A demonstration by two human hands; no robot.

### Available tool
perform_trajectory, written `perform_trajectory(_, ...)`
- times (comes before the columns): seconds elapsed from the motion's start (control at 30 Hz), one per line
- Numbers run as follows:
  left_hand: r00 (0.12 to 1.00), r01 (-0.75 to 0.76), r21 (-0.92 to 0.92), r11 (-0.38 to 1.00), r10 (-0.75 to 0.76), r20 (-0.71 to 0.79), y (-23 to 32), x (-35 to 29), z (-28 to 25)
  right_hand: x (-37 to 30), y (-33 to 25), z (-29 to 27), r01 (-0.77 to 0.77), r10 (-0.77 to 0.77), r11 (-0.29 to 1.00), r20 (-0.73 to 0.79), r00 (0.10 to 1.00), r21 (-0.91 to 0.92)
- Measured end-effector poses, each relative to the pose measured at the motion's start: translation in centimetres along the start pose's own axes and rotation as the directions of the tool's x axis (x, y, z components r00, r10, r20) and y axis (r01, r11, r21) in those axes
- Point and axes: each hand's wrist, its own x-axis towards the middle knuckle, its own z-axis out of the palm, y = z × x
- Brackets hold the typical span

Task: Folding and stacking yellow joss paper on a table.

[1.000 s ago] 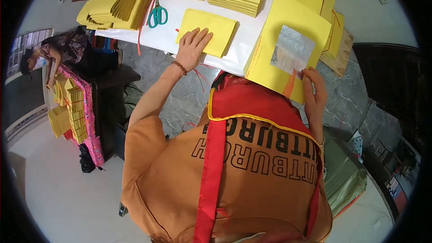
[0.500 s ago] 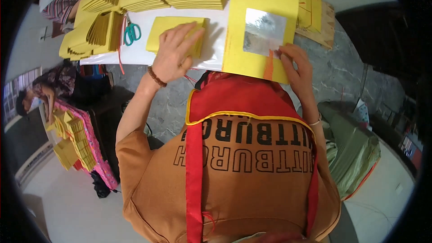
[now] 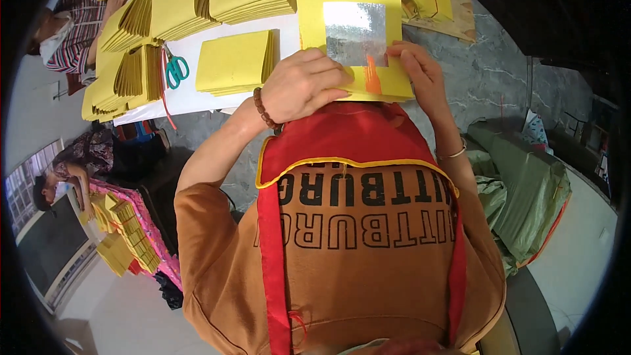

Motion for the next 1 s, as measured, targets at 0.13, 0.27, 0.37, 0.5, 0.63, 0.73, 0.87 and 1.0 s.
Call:
perform_trajectory(0.13, 0.995, 0.084, -0.115, 0.99, -0.089, -0.039, -0.1, 0.5, -0.3, 0.2, -0.1, -0.1, 0.03, -0.03, 0.999, 0.007, 1.0, -0.036)
perform_trajectory(0.27, 0.989, 0.142, -0.181, 0.973, -0.148, -0.024, 0.0, 0.7, -0.2, 0.1, 0.2, 0.2, 0.026, -0.026, 1.0, -0.001, 1.0, 0.009)
perform_trajectory(0.37, 0.976, 0.218, -0.229, 0.949, -0.217, 0.031, 0.1, 0.8, -0.4, 0.1, 0.2, 0.3, -0.02, 0.02, 1.0, -0.015, 1.0, -0.002)
perform_trajectory(0.5, 0.966, 0.256, -0.269, 0.929, -0.251, 0.056, -0.1, 1.0, -0.4, 0.2, 0.3, 0.3, -0.033, 0.034, 0.999, -0.03, 0.999, 0.008)
perform_trajectory(0.63, 0.928, 0.374, -0.401, 0.836, -0.342, 0.151, -0.5, 1.1, -0.4, 0.3, 0.6, 0.4, 0.003, -0.003, 1.0, -0.035, 0.999, 0.001)
perform_trajectory(0.73, 0.909, 0.415, -0.44, 0.796, -0.377, 0.176, -0.5, 1.3, -0.5, 0.3, 0.5, 0.4, -0.006, 0.005, 1.0, -0.042, 0.999, -0.017)
perform_trajectory(0.87, 0.862, 0.507, -0.459, 0.73, -0.414, 0.294, -1.0, 1.3, -0.5, 0.2, 0.4, 0.4, -0.018, 0.018, 1.0, -0.046, 0.999, 0.014)
perform_trajectory(1.0, 0.843, 0.536, -0.457, 0.71, -0.422, 0.333, -1.2, 1.5, -0.7, 0.3, 0.5, 0.3, 0.007, -0.006, 1.0, -0.037, 0.999, 0.009)
